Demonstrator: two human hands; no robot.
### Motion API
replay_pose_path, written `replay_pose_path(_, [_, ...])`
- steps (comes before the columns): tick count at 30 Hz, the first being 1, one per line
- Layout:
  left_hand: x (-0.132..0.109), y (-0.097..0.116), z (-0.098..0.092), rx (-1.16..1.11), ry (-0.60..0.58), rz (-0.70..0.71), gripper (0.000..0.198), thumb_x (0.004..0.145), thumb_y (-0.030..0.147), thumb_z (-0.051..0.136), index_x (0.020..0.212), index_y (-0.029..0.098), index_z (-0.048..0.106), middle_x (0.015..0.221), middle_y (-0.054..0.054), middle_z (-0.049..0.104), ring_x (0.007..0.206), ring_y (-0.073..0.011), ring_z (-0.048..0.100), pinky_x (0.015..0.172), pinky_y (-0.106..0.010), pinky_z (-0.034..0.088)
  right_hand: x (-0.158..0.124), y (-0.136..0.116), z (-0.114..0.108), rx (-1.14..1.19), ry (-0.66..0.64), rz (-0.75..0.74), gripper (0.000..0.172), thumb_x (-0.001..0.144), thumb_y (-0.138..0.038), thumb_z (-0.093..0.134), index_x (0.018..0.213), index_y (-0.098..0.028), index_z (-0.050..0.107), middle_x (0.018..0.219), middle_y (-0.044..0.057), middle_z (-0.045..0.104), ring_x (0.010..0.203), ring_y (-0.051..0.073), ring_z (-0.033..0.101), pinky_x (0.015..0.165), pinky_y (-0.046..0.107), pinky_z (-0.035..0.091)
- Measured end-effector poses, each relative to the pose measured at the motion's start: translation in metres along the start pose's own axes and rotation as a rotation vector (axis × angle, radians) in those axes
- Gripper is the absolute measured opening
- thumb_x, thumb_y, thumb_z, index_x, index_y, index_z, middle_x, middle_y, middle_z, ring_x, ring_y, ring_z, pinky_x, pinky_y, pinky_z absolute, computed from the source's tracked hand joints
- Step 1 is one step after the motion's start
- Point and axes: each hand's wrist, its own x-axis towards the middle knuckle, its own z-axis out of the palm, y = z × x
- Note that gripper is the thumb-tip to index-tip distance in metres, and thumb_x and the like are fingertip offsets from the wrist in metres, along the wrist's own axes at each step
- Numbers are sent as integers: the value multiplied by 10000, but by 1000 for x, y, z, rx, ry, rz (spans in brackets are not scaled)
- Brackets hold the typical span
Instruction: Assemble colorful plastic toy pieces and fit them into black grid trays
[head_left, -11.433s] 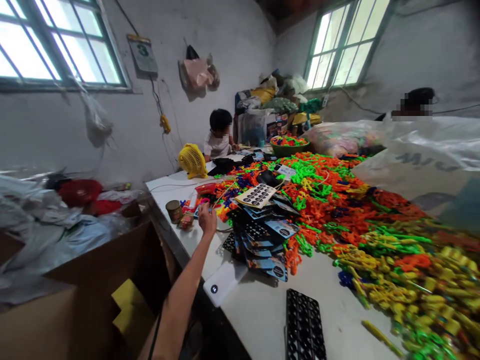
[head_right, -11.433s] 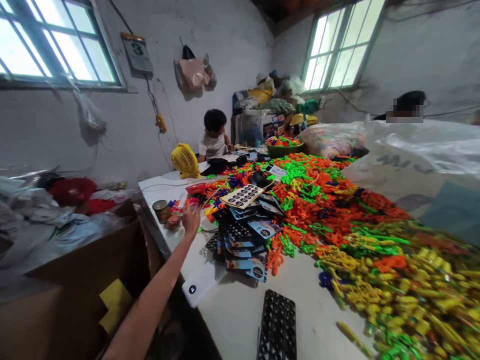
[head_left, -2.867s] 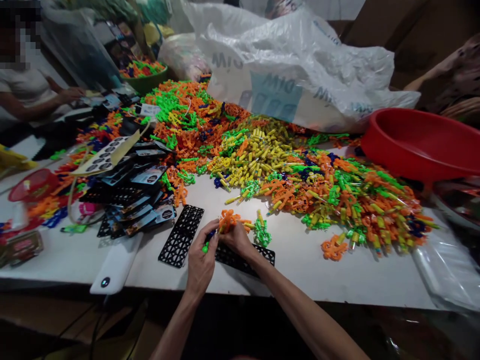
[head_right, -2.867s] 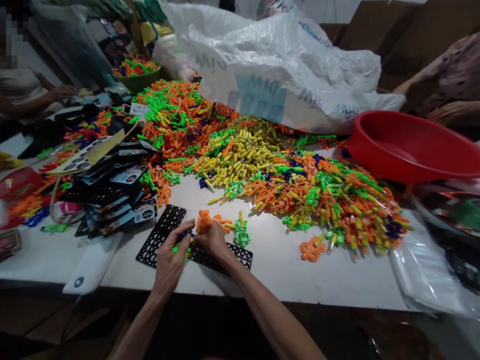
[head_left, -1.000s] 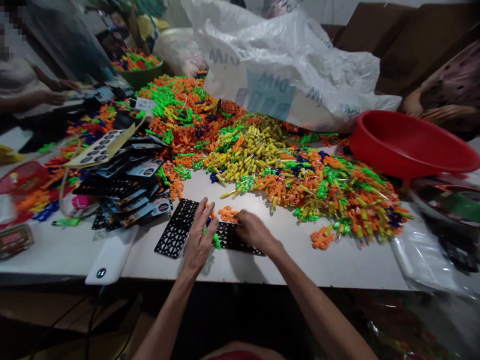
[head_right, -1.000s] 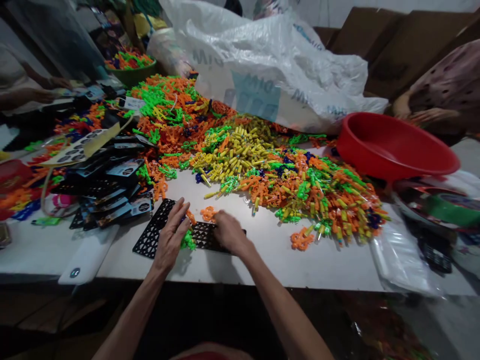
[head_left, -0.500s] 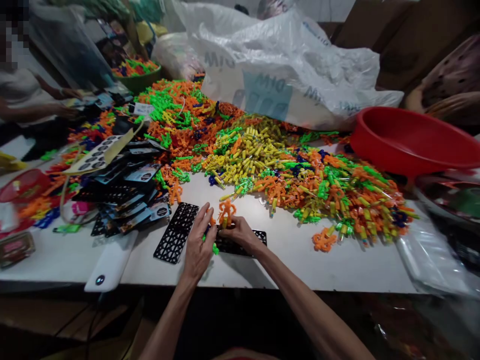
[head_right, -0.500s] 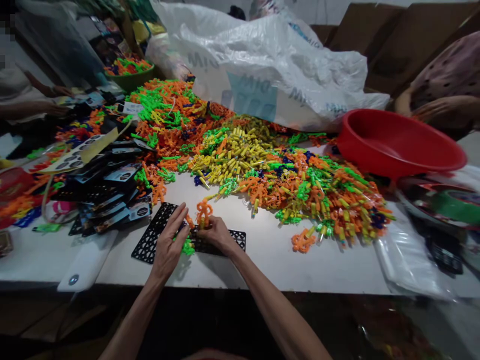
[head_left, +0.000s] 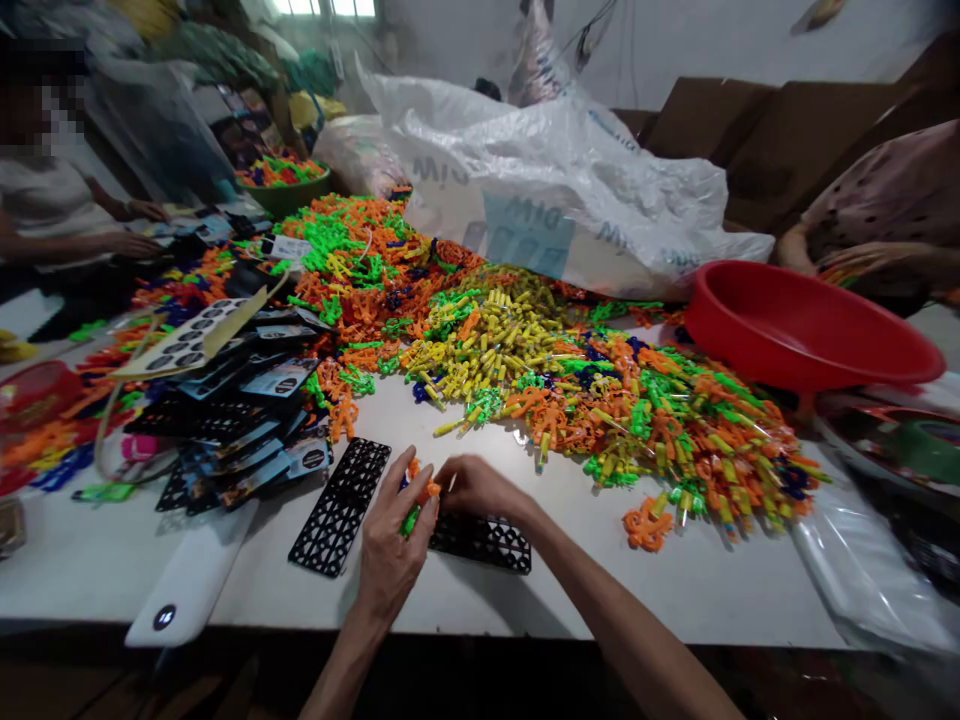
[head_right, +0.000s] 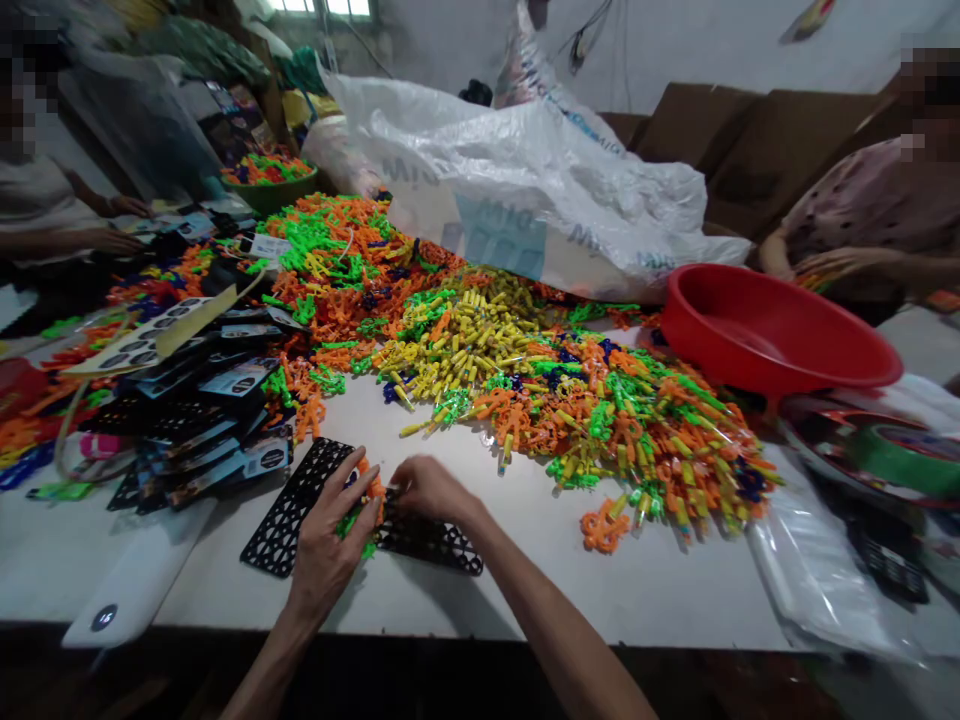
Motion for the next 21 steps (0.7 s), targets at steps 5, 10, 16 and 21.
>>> replay_pose_path(5, [3, 2, 2, 26, 51, 61, 270, 838, 216, 530, 1088, 227, 631, 1331, -94, 500, 1211, -228, 488, 991, -400, 454, 45, 15, -35, -397, 289, 335, 255, 806, -312, 537, 987, -135, 563, 876, 124, 643, 846, 258, 604, 677, 315, 420])
replay_pose_path(10, [7, 4, 2, 38, 44, 84, 145, 832, 201, 536, 929, 197, 644, 1278, -108, 549, 1147, -217, 545, 949, -375, 484, 28, 34, -19, -309, 364, 450, 347, 757, -222, 526, 1091, -142, 486, 866, 114, 647, 802, 251, 615, 617, 297, 416])
replay_pose_path(16, [6, 3, 2, 17, 75, 61, 87, 832, 201, 540, 883, 181, 607, 1251, -122, 567, 1135, -215, 553, 936, -378, 484, -12, 55, -9, 155, 444, 401, 340, 589, -189, 583, 926, -143, 569, 643, -8, 582, 648, 178, 563, 578, 255, 394])
replay_pose_path(21, [7, 3, 3, 51, 50, 59, 143, 849, 215, 509, 930, 188, 623, 1270, -108, 555, 1145, -210, 545, 956, -380, 472, -32, 45, -4, 571, 219, 305, 129, 558, -248, 580, 636, -150, 548, 551, -54, 476, 518, 103, 424, 489, 222, 307])
